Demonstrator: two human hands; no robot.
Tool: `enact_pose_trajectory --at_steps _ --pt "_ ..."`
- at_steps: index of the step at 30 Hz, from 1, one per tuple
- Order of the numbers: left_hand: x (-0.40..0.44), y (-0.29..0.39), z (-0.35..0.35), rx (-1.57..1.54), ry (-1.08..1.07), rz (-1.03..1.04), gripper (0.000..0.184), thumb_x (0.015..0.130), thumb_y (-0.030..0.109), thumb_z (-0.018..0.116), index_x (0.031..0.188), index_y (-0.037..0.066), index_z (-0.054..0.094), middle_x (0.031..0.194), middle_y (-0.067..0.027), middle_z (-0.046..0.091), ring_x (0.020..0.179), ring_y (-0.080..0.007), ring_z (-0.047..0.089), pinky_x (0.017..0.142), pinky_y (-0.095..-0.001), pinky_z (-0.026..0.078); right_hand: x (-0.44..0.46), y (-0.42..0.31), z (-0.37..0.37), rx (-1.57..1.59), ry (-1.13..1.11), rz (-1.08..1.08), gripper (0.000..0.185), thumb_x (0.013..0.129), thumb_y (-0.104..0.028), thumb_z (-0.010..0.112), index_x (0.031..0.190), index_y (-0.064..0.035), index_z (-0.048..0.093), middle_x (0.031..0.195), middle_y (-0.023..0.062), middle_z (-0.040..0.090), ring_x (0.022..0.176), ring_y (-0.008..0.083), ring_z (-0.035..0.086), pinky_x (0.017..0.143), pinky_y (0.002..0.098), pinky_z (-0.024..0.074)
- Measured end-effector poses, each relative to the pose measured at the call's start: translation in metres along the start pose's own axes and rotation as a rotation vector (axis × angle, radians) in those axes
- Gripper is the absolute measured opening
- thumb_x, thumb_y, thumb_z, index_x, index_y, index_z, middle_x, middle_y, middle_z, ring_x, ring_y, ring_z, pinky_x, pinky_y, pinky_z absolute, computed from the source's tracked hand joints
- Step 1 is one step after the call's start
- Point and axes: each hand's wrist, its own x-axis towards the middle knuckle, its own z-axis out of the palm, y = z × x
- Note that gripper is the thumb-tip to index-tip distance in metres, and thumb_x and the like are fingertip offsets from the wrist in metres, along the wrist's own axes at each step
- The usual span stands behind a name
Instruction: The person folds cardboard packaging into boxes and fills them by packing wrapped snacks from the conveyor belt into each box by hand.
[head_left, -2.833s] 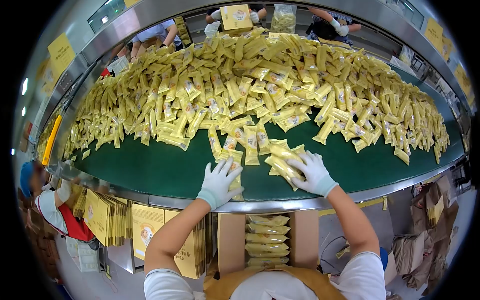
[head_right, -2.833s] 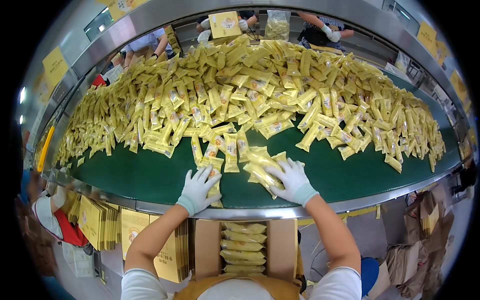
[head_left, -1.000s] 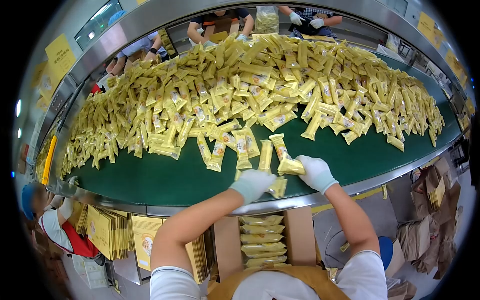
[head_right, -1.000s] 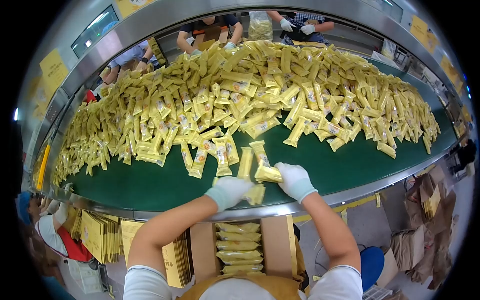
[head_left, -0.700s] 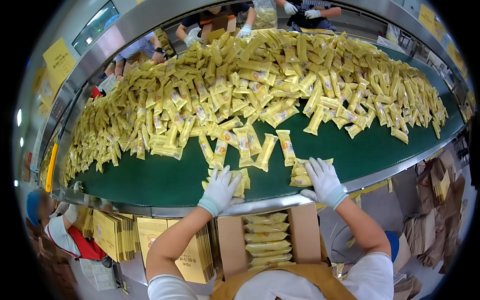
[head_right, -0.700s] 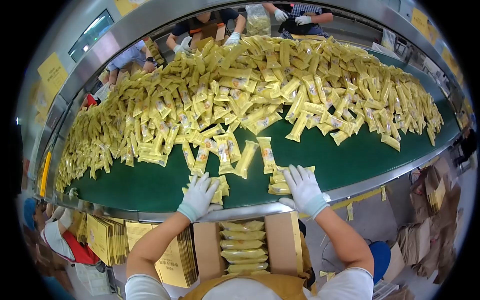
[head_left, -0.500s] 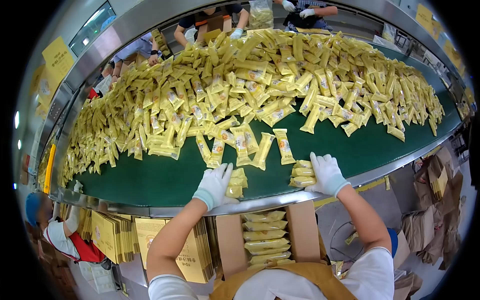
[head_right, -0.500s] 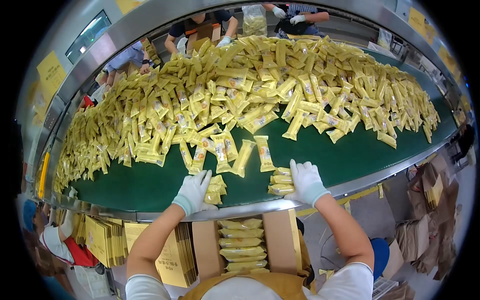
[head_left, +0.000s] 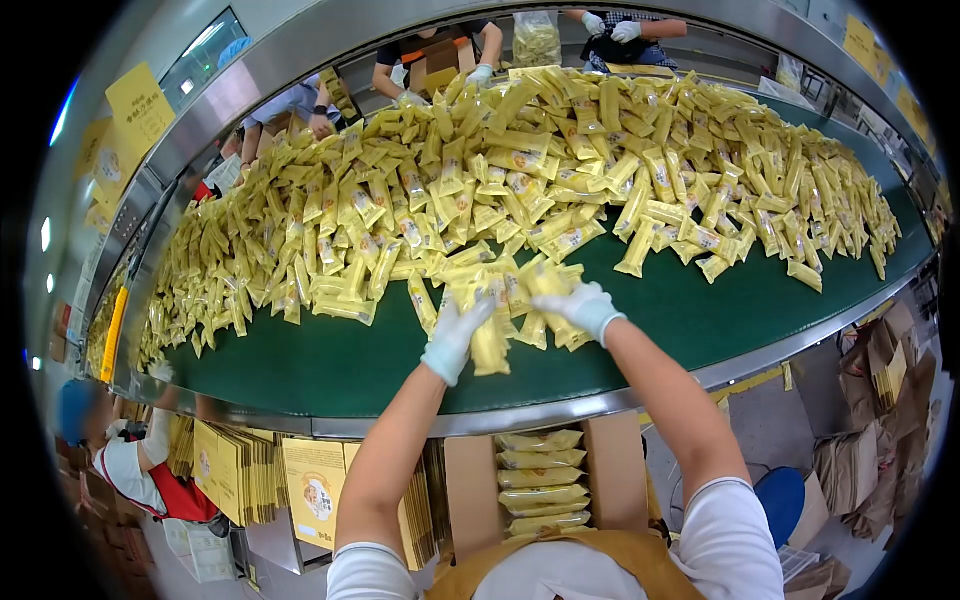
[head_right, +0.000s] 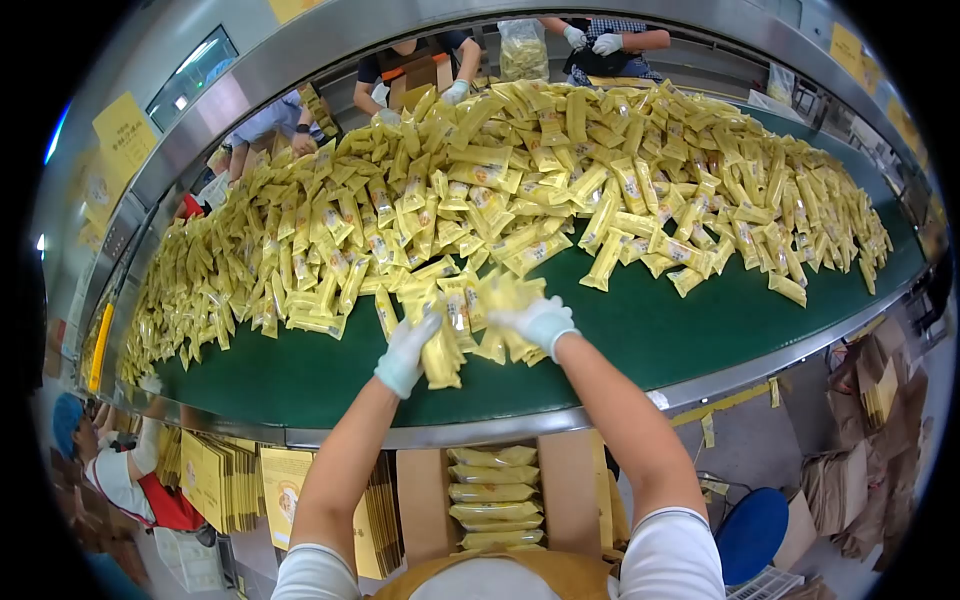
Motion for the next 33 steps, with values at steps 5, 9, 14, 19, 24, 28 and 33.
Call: enact_pose_trajectory --at_steps 5,9,14,19,24,28,33 --pt "0.04 -0.011 0.027 0.39 -0.014 0.026 0.077 0.083 0.035 0.081 0.138 -0.006 0.046 0.126 -0.0146 0.063 0.112 -0.0249 0.064 0.098 -0.0356 0.05 -0.035 -0.001 -0.009 -0.352 -0.057 -0.238 0.105 0.061 -0.081 0.067 0.131 -0.0019 0.062 0.129 0.0266 0.058 0.118 0.0402 0.055 0.102 0.0421 0.0449" --pt "0.066 -0.032 0.013 1.04 -0.026 0.014 0.101 0.07 0.051 0.085 0.14 -0.011 0.044 0.13 -0.0215 0.059 0.118 -0.0305 0.061 0.104 -0.0353 0.045 -0.056 0.035 -0.031 -0.356 -0.132 -0.463 0.096 0.061 -0.071 0.074 0.124 0.001 0.063 0.123 0.0255 0.057 0.114 0.0418 0.056 0.098 0.0422 0.0477" --pt "0.041 0.015 0.044 1.353 -0.225 -0.087 0.109 0.061 0.064 0.083 0.137 -0.006 0.05 0.149 -0.0269 0.041 0.135 -0.0363 0.045 0.111 -0.0398 0.037 -0.082 0.07 -0.037 -0.568 0.003 -0.607 0.076 0.06 -0.057 0.079 0.109 -0.0012 0.063 0.122 0.0216 0.051 0.112 0.0399 0.055 0.103 0.045 0.0416" --pt "-0.025 0.039 0.04 1.898 -0.187 0.08 0.105 0.06 0.066 0.08 0.138 0.003 0.051 0.145 -0.0241 0.044 0.137 -0.0368 0.041 0.114 -0.0447 0.032 -0.103 0.088 -0.038 -0.594 0.161 -0.636 0.082 0.062 -0.053 0.08 0.123 -0.0045 0.057 0.126 0.0213 0.049 0.114 0.0398 0.052 0.098 0.0455 0.0401" --pt "-0.058 0.0 0.01 1.875 -0.175 0.046 0.117 0.062 0.062 0.081 0.152 0.005 0.031 0.137 -0.024 0.048 0.129 -0.0364 0.047 0.108 -0.0456 0.035 -0.106 0.08 -0.039 -0.585 0.098 -0.561 0.108 0.065 -0.055 0.078 0.15 -0.0054 0.034 0.129 0.0223 0.049 0.114 0.0378 0.053 0.095 0.044 0.0421" --pt "-0.063 -0.004 0.008 1.865 -0.16 0.053 0.131 0.063 0.061 0.081 0.158 0.003 0.011 0.135 -0.0219 0.05 0.125 -0.0366 0.051 0.108 -0.0461 0.036 -0.097 0.08 -0.045 -0.411 0.057 -0.465 0.115 0.067 -0.051 0.081 0.155 -0.0018 0.023 0.126 0.024 0.053 0.115 0.0385 0.054 0.097 0.0434 0.0446" --pt "-0.067 0.011 -0.012 1.556 -0.088 0.056 0.131 0.063 0.049 0.087 0.157 -0.002 0.01 0.138 -0.0242 0.049 0.125 -0.039 0.052 0.105 -0.0462 0.042 -0.134 0.068 -0.083 0.426 0.077 -0.624 0.119 0.064 -0.03 0.089 0.152 0.0107 0.02 0.135 0.0288 0.05 0.126 0.0392 0.051 0.111 0.0399 0.0388"
